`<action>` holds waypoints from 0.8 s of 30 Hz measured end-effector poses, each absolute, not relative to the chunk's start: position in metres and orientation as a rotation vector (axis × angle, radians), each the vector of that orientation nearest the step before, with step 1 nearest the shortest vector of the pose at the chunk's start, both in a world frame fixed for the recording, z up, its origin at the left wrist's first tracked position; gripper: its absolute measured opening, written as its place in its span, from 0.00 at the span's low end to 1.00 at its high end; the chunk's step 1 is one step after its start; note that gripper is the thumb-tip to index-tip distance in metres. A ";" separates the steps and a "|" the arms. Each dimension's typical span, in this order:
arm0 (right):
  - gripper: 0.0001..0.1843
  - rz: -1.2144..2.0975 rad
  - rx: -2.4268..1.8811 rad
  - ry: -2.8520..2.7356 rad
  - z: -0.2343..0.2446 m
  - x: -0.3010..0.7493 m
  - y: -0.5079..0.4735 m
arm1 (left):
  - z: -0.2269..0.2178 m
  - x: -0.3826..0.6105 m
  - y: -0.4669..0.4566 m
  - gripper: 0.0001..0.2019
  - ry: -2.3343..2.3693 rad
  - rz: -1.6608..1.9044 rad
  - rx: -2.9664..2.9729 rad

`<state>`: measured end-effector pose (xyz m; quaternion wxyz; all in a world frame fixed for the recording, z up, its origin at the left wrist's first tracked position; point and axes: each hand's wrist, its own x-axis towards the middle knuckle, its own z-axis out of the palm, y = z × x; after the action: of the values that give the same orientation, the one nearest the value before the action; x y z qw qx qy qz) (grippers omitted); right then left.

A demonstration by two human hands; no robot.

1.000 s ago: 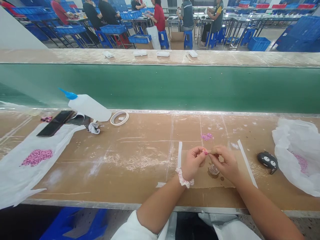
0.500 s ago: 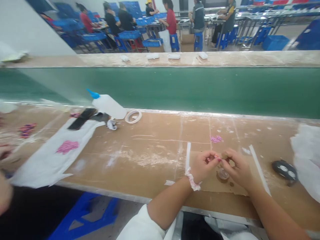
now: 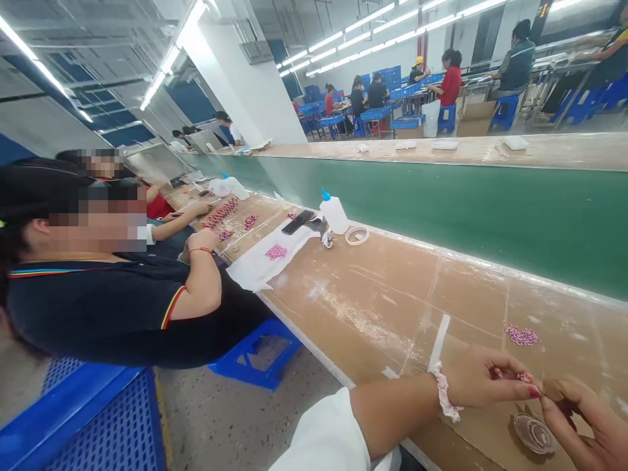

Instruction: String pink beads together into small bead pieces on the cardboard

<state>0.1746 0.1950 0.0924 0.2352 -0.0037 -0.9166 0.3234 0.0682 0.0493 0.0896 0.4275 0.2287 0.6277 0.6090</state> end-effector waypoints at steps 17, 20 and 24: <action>0.09 0.791 0.178 -2.589 0.132 0.168 0.180 | 0.092 0.062 0.047 0.28 1.456 1.624 0.771; 0.09 0.803 0.154 -2.621 0.127 0.172 0.185 | 0.094 0.063 0.046 0.26 1.429 1.620 0.748; 0.07 0.819 0.107 -2.749 0.121 0.178 0.195 | 0.095 0.058 0.048 0.23 1.476 1.713 0.589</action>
<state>0.1783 0.1953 0.1213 0.1352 0.0371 -0.9489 0.2826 0.0584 0.0476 0.0946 0.3916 0.2320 0.5811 0.6747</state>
